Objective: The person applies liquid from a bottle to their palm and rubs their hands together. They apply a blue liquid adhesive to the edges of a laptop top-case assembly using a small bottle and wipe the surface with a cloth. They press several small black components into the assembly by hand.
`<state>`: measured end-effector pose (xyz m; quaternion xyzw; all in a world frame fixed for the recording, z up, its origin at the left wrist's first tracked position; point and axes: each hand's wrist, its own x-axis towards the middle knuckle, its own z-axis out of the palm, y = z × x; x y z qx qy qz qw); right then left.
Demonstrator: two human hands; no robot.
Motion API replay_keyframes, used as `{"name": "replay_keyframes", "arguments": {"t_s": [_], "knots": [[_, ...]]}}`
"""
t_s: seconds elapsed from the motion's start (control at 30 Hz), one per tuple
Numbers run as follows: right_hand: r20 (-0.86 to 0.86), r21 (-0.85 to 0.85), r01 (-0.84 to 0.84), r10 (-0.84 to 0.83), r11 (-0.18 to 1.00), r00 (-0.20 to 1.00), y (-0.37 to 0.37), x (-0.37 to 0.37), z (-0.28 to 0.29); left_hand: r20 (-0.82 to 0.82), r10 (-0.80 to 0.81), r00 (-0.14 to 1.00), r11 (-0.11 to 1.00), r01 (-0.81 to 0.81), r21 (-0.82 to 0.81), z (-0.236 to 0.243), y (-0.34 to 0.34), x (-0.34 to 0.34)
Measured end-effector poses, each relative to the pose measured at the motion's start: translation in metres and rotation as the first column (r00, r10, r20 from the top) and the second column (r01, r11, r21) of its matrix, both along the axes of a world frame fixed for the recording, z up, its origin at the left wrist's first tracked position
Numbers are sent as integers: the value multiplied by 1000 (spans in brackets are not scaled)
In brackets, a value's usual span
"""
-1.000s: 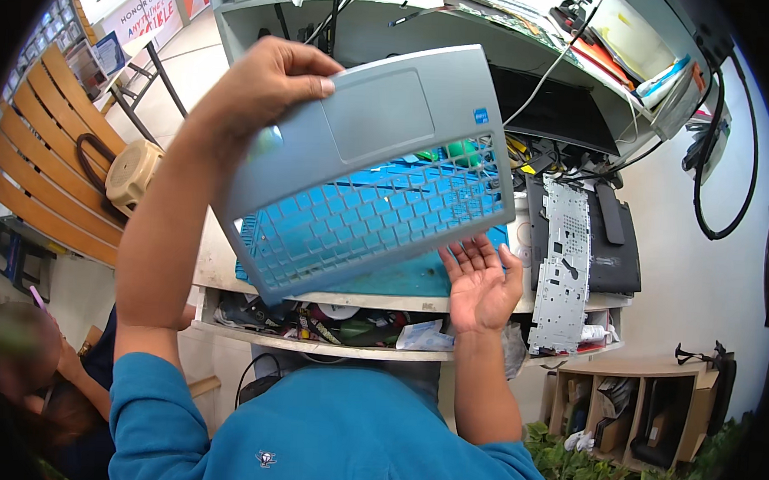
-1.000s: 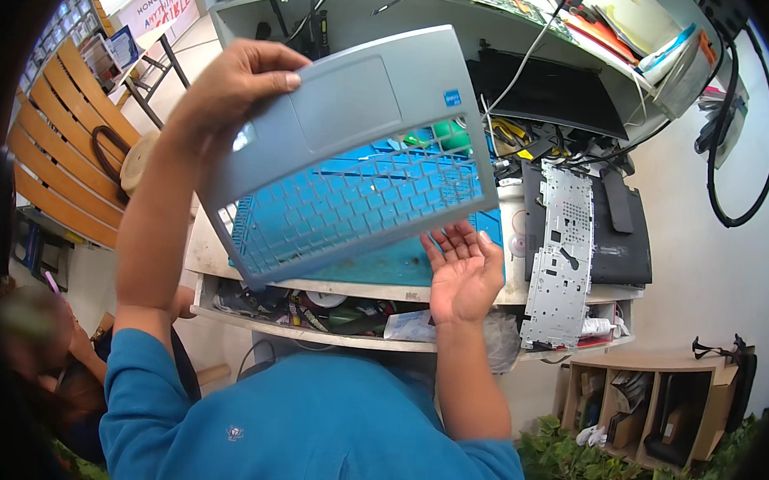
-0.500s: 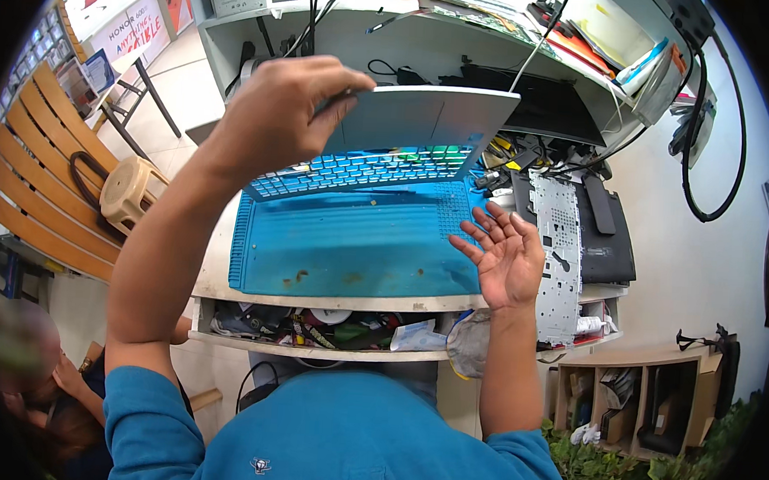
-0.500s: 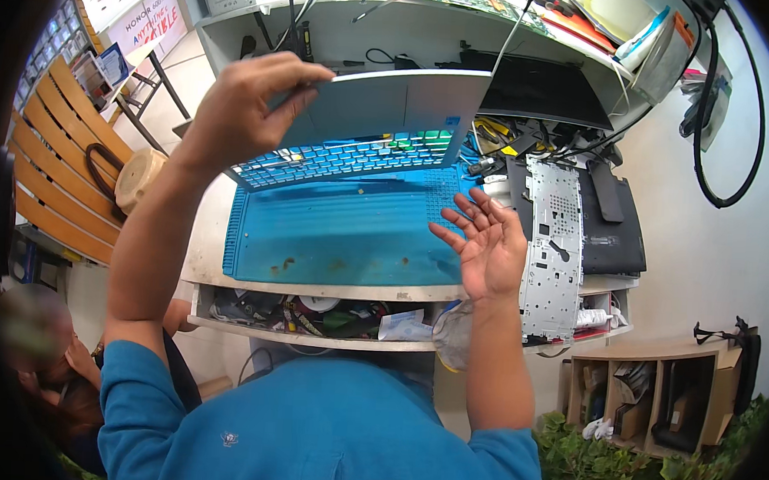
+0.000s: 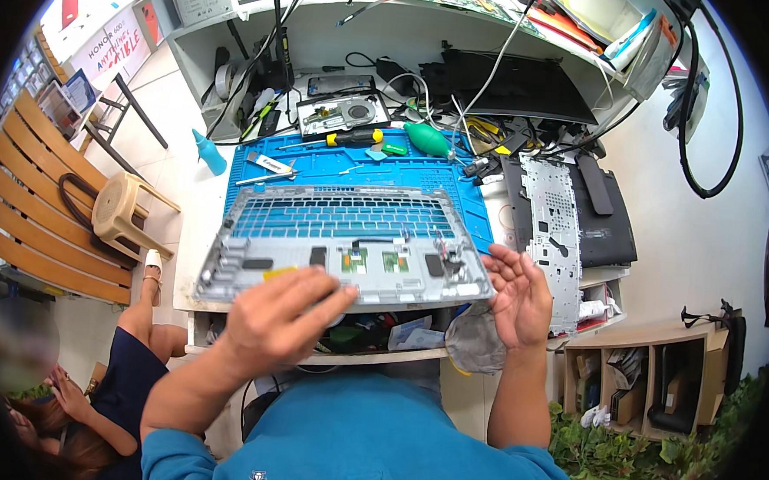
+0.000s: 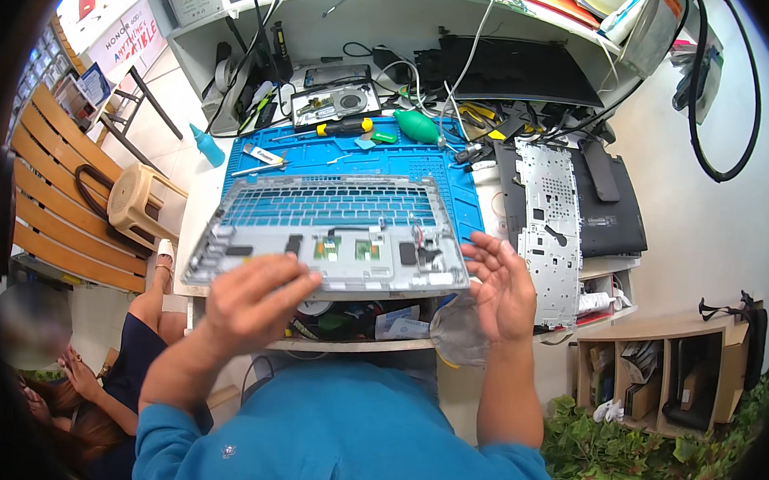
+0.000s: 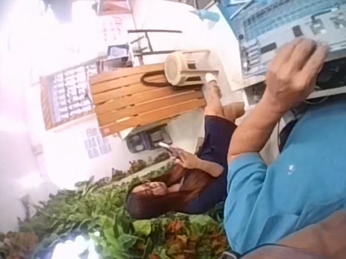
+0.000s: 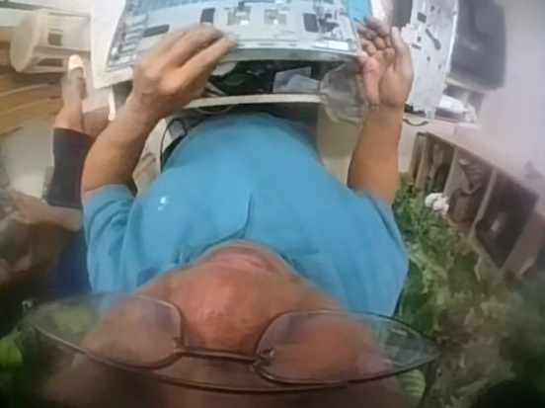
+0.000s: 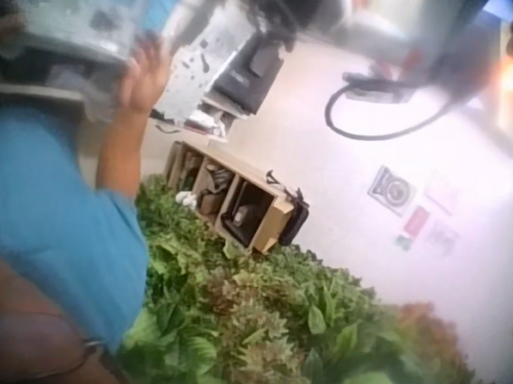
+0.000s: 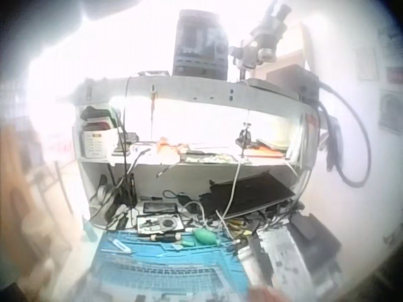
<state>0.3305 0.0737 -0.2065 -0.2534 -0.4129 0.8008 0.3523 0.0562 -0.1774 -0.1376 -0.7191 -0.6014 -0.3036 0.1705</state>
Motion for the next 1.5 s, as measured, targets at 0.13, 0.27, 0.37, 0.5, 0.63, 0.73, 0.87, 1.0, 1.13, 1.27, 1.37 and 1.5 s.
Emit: {"name": "replay_keyframes", "arguments": {"t_s": [0.13, 0.27, 0.37, 0.5, 0.63, 0.73, 0.87, 1.0, 1.13, 1.27, 1.37, 1.5], "knots": [[245, 121, -55, 23, 991, 969, -14, 13, -4, 86, 51, 995, 998, -47, -45, -53, -18, 22], [434, 223, -116, 8, 968, 901, -27, 10, -5, 106, 75, 992, 996, -69, -55, -90, -27, 24], [497, 291, -157, -9, 944, 868, -27, 11, -12, 116, 69, 991, 997, -64, -45, -96, -30, 23], [582, 398, -160, -113, 903, 805, -35, 2, 4, 249, 72, 966, 996, -55, -73, -88, -30, 22], [614, 567, -169, -276, 807, 740, -41, -3, 15, 410, 136, 902, 990, -139, -22, -67, -38, 5], [579, 686, -160, -400, 710, 710, -48, -4, 24, 494, 244, 835, 954, -299, 35, -56, -50, -19], [782, 608, -707, -426, 361, 455, -56, 29, 28, 559, 334, 759, 895, -442, 65, -54, -79, -34], [816, 544, -767, -428, 342, 388, -66, 38, 22, 581, 363, 728, 872, -486, 64, -64, -98, -41], [775, 613, -716, -427, 333, 465, -63, 44, 12, 623, 343, 703, 888, -458, 29, -70, -103, -34], [683, 730, -553, -451, 401, 575, -61, 38, 25, 630, 255, 734, 935, -352, 32, -63, -86, -27], [566, 824, -387, -623, 413, 541, -62, 32, 30, 658, 149, 738, 971, -236, 45, -63, -68, -21], [465, 883, -263, -650, 389, 600, -61, 39, 25, 763, -14, 646, 1000, 8, 12, -43, -28, 7]]}}
